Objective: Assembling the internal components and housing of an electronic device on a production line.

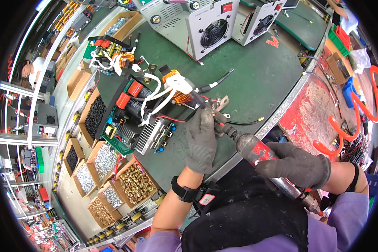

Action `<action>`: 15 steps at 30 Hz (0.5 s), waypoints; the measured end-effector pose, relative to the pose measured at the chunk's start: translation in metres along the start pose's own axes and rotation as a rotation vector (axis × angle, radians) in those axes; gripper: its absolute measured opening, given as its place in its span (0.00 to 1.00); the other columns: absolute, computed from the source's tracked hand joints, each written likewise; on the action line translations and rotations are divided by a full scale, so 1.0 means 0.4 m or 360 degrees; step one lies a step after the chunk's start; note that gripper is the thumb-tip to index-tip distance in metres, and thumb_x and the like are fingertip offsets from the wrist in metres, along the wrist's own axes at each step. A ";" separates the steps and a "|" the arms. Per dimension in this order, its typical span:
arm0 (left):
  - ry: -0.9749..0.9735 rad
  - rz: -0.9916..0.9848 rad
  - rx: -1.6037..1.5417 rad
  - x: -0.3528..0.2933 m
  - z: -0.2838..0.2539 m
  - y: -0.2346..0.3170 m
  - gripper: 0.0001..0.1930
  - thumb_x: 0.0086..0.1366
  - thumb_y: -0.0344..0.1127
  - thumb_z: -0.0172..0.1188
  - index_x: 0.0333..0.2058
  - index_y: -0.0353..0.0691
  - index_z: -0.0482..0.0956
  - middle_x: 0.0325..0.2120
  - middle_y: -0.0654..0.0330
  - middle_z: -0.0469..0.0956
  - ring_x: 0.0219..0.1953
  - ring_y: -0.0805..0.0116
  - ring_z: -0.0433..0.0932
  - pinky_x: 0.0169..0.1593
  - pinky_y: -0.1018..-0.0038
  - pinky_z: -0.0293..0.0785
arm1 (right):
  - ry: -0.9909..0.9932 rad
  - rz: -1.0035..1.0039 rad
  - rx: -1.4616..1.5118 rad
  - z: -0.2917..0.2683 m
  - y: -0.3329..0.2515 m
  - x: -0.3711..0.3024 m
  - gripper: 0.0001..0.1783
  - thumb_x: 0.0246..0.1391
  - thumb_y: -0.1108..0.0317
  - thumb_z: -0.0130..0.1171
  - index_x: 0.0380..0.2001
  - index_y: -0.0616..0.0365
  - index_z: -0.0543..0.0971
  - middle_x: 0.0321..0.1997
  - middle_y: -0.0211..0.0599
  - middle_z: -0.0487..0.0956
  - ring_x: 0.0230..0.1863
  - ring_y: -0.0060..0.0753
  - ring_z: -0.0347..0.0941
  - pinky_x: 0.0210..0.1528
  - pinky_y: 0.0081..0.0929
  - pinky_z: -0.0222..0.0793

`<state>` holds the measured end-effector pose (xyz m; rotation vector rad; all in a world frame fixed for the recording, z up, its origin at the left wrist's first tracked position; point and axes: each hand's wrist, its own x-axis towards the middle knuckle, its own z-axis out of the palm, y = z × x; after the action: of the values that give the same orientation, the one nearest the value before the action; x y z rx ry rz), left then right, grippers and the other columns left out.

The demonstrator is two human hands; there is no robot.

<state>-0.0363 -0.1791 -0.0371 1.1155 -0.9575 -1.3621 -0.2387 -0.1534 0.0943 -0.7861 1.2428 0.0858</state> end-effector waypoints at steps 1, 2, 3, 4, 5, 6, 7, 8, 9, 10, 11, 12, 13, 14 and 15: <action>-0.0012 0.0008 0.0004 0.001 0.002 0.003 0.26 0.71 0.54 0.47 0.45 0.31 0.71 0.29 0.60 0.77 0.26 0.79 0.69 0.29 0.79 0.66 | -0.0069 -0.0103 0.0037 0.000 0.005 0.002 0.33 0.49 0.47 0.64 0.47 0.66 0.74 0.38 0.37 0.76 0.40 0.23 0.71 0.42 0.27 0.69; 0.0002 -0.0029 0.0035 0.001 0.002 0.009 0.25 0.71 0.53 0.47 0.45 0.31 0.71 0.29 0.60 0.76 0.26 0.78 0.69 0.29 0.79 0.66 | -0.0003 -0.0202 -0.0013 0.002 0.013 0.005 0.34 0.48 0.46 0.64 0.49 0.65 0.73 0.40 0.36 0.75 0.41 0.23 0.70 0.44 0.27 0.69; -0.0010 0.0024 0.0003 -0.002 0.003 0.016 0.25 0.71 0.53 0.47 0.45 0.31 0.71 0.29 0.60 0.76 0.26 0.78 0.69 0.29 0.79 0.66 | 0.0060 -0.0274 -0.0082 0.002 0.026 0.007 0.36 0.48 0.46 0.64 0.50 0.64 0.72 0.42 0.36 0.74 0.42 0.23 0.70 0.45 0.26 0.68; -0.0010 -0.0042 0.0053 -0.006 0.001 0.026 0.23 0.71 0.51 0.47 0.47 0.32 0.70 0.29 0.60 0.76 0.26 0.78 0.69 0.29 0.80 0.66 | 0.0056 -0.0310 -0.0099 -0.005 0.044 0.003 0.36 0.48 0.46 0.64 0.50 0.64 0.72 0.42 0.36 0.74 0.42 0.23 0.70 0.45 0.26 0.68; -0.0027 -0.0081 0.0073 -0.009 -0.002 0.037 0.22 0.72 0.48 0.47 0.49 0.33 0.70 0.30 0.60 0.76 0.26 0.78 0.69 0.29 0.80 0.66 | 0.0046 -0.0438 -0.0059 -0.022 0.066 -0.005 0.37 0.48 0.46 0.65 0.52 0.64 0.70 0.43 0.35 0.74 0.43 0.22 0.69 0.45 0.26 0.68; 0.0029 -0.0051 0.0085 -0.013 -0.012 0.051 0.22 0.72 0.48 0.47 0.49 0.33 0.70 0.30 0.60 0.76 0.26 0.78 0.69 0.29 0.80 0.66 | 0.0052 -0.0563 -0.0074 -0.047 0.091 -0.013 0.39 0.48 0.46 0.65 0.53 0.64 0.69 0.44 0.34 0.73 0.44 0.22 0.69 0.46 0.25 0.67; -0.0019 -0.0109 0.0173 -0.019 -0.026 0.067 0.21 0.71 0.46 0.47 0.52 0.34 0.69 0.31 0.60 0.76 0.26 0.78 0.70 0.30 0.79 0.67 | 0.0158 -0.0582 0.0010 -0.080 0.121 -0.022 0.39 0.48 0.45 0.66 0.53 0.63 0.68 0.44 0.33 0.73 0.43 0.22 0.69 0.46 0.25 0.67; -0.0063 -0.0169 0.0259 -0.031 -0.042 0.082 0.20 0.71 0.44 0.47 0.54 0.36 0.69 0.33 0.60 0.75 0.27 0.77 0.70 0.30 0.79 0.68 | 0.0283 -0.0596 0.0048 -0.118 0.155 -0.031 0.39 0.48 0.45 0.66 0.54 0.62 0.68 0.43 0.32 0.73 0.42 0.22 0.68 0.45 0.25 0.67; -0.0032 -0.0125 0.0244 -0.050 -0.060 0.097 0.20 0.71 0.44 0.47 0.54 0.36 0.69 0.33 0.60 0.75 0.27 0.77 0.70 0.30 0.79 0.68 | 0.0614 -0.0829 -0.0168 -0.158 0.196 -0.034 0.38 0.48 0.46 0.66 0.53 0.63 0.68 0.44 0.32 0.73 0.42 0.23 0.69 0.44 0.27 0.68; -0.0044 -0.0154 0.0420 -0.073 -0.079 0.111 0.20 0.70 0.42 0.49 0.55 0.36 0.68 0.34 0.59 0.75 0.29 0.76 0.72 0.33 0.79 0.69 | 0.1148 -0.1072 -0.0550 -0.204 0.233 -0.007 0.37 0.49 0.46 0.65 0.54 0.62 0.67 0.39 0.36 0.75 0.37 0.27 0.71 0.40 0.30 0.69; -0.0060 -0.0181 0.0591 -0.094 -0.096 0.119 0.21 0.69 0.41 0.50 0.56 0.37 0.68 0.35 0.59 0.76 0.31 0.75 0.73 0.35 0.79 0.71 | 0.1516 -0.0940 -0.0958 -0.268 0.267 -0.016 0.34 0.50 0.46 0.63 0.53 0.57 0.68 0.34 0.46 0.78 0.34 0.42 0.76 0.37 0.38 0.71; -0.0050 -0.0130 0.0572 -0.112 -0.110 0.123 0.21 0.69 0.41 0.50 0.56 0.37 0.68 0.35 0.59 0.76 0.31 0.75 0.73 0.35 0.79 0.71 | 0.1769 -0.0802 -0.1097 -0.329 0.298 -0.008 0.33 0.50 0.46 0.62 0.53 0.54 0.68 0.33 0.50 0.79 0.34 0.50 0.76 0.37 0.42 0.71; -0.0063 0.0061 0.0888 -0.128 -0.121 0.122 0.22 0.67 0.42 0.53 0.56 0.38 0.68 0.39 0.55 0.75 0.37 0.69 0.74 0.41 0.74 0.72 | 0.2034 -0.0625 -0.1252 -0.383 0.326 0.005 0.31 0.51 0.46 0.61 0.53 0.52 0.68 0.33 0.55 0.79 0.34 0.58 0.77 0.37 0.47 0.70; -0.0071 0.0229 0.1162 -0.142 -0.126 0.116 0.24 0.65 0.44 0.56 0.57 0.40 0.69 0.44 0.52 0.74 0.44 0.62 0.75 0.46 0.69 0.73 | 0.2080 -0.0682 -0.1272 -0.434 0.348 0.011 0.31 0.51 0.46 0.61 0.53 0.52 0.68 0.33 0.55 0.79 0.34 0.58 0.77 0.37 0.47 0.70; -0.0077 0.0292 0.1177 -0.149 -0.126 0.106 0.24 0.65 0.44 0.56 0.57 0.40 0.69 0.44 0.52 0.74 0.44 0.62 0.75 0.46 0.69 0.73 | 0.2112 -0.0493 -0.1370 -0.478 0.362 0.013 0.31 0.52 0.46 0.60 0.53 0.50 0.68 0.33 0.55 0.79 0.35 0.61 0.76 0.37 0.50 0.70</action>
<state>0.0215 -0.1216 -0.0018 1.4865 -1.6273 -0.8943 -0.4590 -0.1581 0.0000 -1.9427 2.3470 -0.2143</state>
